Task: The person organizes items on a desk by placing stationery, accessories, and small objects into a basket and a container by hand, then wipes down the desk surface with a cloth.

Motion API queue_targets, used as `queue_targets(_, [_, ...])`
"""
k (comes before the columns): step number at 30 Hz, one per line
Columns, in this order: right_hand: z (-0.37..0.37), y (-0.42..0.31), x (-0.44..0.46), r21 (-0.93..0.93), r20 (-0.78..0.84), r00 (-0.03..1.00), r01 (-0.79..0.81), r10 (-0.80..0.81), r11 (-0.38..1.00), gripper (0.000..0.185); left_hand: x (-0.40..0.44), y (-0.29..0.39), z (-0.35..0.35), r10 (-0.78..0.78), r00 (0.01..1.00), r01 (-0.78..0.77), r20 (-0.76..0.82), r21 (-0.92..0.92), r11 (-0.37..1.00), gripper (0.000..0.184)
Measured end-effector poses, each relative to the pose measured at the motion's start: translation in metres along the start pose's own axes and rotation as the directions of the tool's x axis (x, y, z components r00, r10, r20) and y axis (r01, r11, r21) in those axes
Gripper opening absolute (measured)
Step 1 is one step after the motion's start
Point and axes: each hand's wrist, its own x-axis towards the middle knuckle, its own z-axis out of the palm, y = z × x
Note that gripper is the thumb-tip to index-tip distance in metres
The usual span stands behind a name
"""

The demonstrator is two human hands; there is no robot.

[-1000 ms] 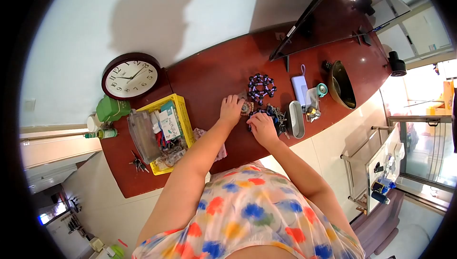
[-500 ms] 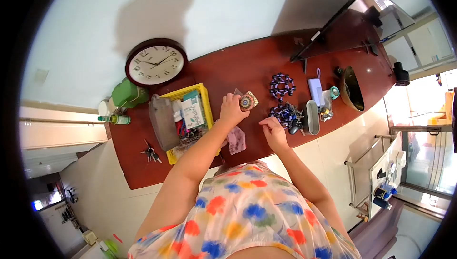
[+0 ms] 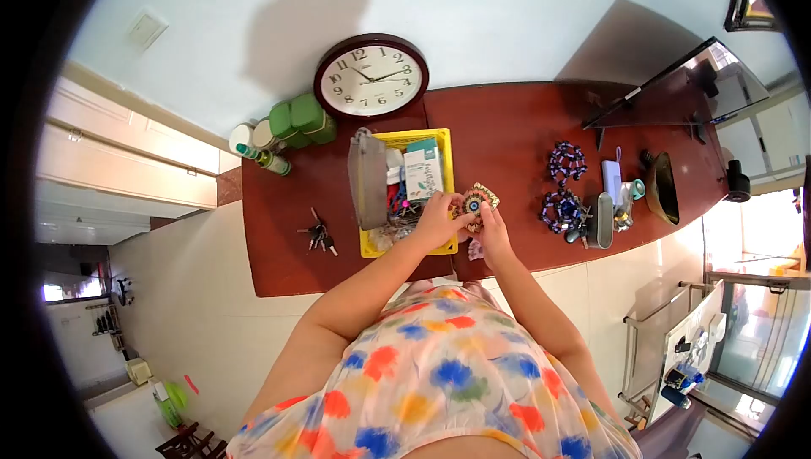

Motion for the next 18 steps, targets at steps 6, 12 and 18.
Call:
queue_targets(6, [0.021,0.016,-0.013,-0.136,0.091,0.996,0.014,-0.002,0.991,0.031,-0.025,-0.028,-0.056,-0.037,0.991,0.014,-0.129,-0.171,0.985,0.014])
queue_targets(12, [0.024,0.022,-0.026,-0.238,0.008,0.999,0.034,-0.033,0.971,0.033,-0.04,-0.05,-0.099,0.254,0.964,-0.239,-0.082,0.157,0.958,0.014])
queue_targets(18, [-0.001,0.034,-0.025,-0.424,-0.005,1.0,0.019,-0.023,0.905,0.036,-0.041,-0.074,-0.104,0.278,0.946,-0.309,0.166,0.208,0.928,0.029])
